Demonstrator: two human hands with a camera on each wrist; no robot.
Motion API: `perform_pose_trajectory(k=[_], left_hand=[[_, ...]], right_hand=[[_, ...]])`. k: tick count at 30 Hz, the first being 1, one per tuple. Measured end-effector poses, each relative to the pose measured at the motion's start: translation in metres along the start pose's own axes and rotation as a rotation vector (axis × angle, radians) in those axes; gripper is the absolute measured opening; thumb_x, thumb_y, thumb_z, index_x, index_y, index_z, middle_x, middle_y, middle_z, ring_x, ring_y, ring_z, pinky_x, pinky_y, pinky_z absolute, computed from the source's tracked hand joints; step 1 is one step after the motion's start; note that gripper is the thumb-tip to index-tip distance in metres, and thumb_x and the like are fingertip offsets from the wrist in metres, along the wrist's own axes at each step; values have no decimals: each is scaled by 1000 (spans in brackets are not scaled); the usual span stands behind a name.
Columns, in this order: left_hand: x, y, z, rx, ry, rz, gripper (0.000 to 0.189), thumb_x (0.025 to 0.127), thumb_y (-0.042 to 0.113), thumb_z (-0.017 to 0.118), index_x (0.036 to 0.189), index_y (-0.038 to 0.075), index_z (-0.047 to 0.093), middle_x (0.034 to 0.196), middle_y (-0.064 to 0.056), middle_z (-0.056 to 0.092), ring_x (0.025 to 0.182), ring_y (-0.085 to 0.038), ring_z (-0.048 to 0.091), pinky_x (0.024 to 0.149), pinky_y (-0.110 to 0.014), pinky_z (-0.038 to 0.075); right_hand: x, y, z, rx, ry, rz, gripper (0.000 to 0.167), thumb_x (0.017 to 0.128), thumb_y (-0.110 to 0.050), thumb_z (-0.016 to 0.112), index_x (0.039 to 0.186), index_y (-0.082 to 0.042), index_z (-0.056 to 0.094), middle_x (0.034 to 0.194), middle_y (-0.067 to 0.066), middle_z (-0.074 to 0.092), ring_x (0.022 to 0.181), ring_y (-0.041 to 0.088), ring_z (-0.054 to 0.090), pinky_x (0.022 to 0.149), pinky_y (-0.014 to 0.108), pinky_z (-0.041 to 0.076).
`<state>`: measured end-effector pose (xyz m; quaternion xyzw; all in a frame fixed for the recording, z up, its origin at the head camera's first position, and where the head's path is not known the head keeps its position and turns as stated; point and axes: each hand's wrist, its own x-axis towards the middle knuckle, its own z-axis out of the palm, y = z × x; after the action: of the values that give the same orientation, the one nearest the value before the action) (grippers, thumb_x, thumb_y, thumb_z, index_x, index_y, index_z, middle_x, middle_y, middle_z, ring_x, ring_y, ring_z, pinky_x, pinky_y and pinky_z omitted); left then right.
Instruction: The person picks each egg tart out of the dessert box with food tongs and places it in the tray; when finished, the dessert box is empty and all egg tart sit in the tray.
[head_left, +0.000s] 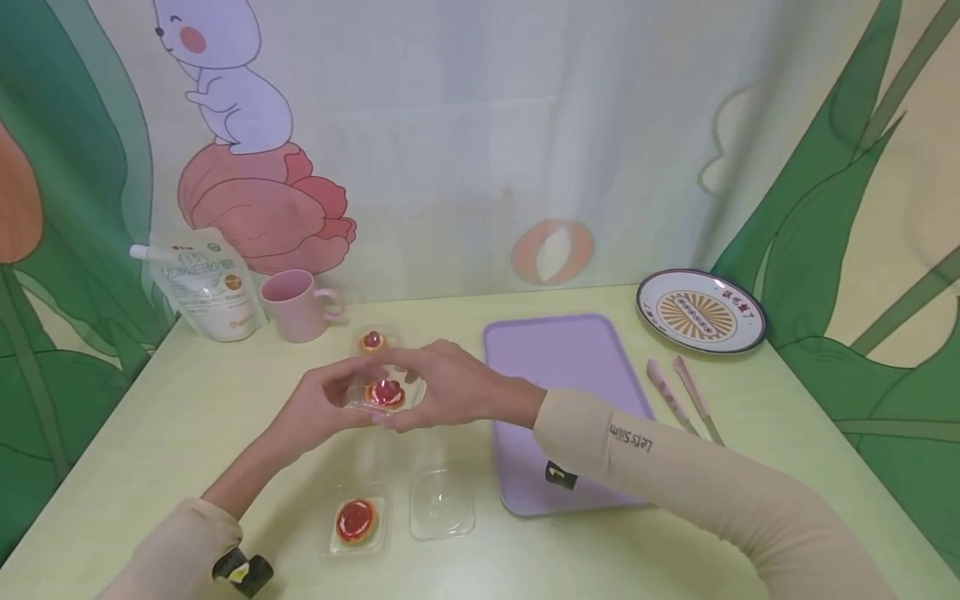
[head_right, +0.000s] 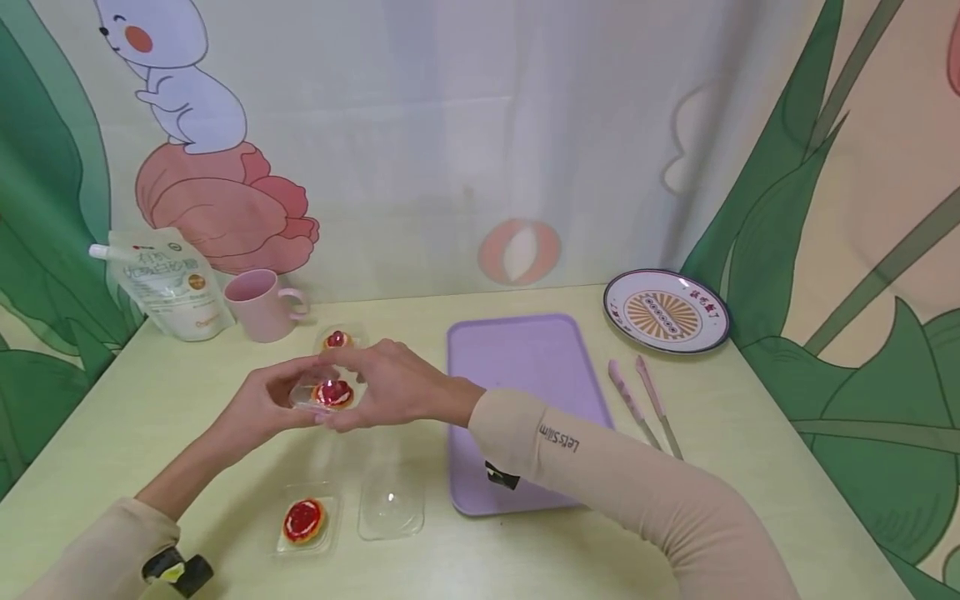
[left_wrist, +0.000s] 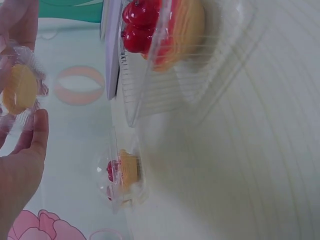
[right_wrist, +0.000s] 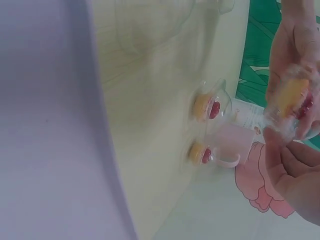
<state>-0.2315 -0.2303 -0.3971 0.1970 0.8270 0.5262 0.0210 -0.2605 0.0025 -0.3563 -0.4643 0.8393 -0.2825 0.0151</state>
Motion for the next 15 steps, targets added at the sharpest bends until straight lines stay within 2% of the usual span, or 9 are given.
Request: perform_pose_trajectory(k=[3,5,10,15], left_hand=[[0,-3,0,30,-6,1,62,79,13,85,135,9,59,116,-3,68,108,-13,59,94,-23,48],[-1,-5,0,47,-15,-9,64,79,15,85,137,11,58,118,-5,68,106,-14,58,90,-26,48],[-3,-5,0,-21,-87,-46,76,81,14,83,148,11,48,131,-17,64,108,-7,63,91,-22,52],[-4,-2,-1,-33,-133,-60,78,83,18,82,151,16,43,129,-12,65,119,-18,65,95,-19,51]], right_hand=[[1,-2,-2,38,-20,24,61,82,-44,77,139,-30,57,105,-4,74,91,11,70,74,20,52],[2,-3,-5,70,-46,60,61,82,-44,78,137,-31,58,106,-4,74,93,12,69,74,20,53],[5,-7,-16,155,-143,171,60,82,-39,79,137,-30,58,108,-3,73,98,13,68,72,22,54],[6,-3,-24,273,-200,240,57,83,-31,78,136,-32,59,124,-5,68,110,15,65,83,27,54]])
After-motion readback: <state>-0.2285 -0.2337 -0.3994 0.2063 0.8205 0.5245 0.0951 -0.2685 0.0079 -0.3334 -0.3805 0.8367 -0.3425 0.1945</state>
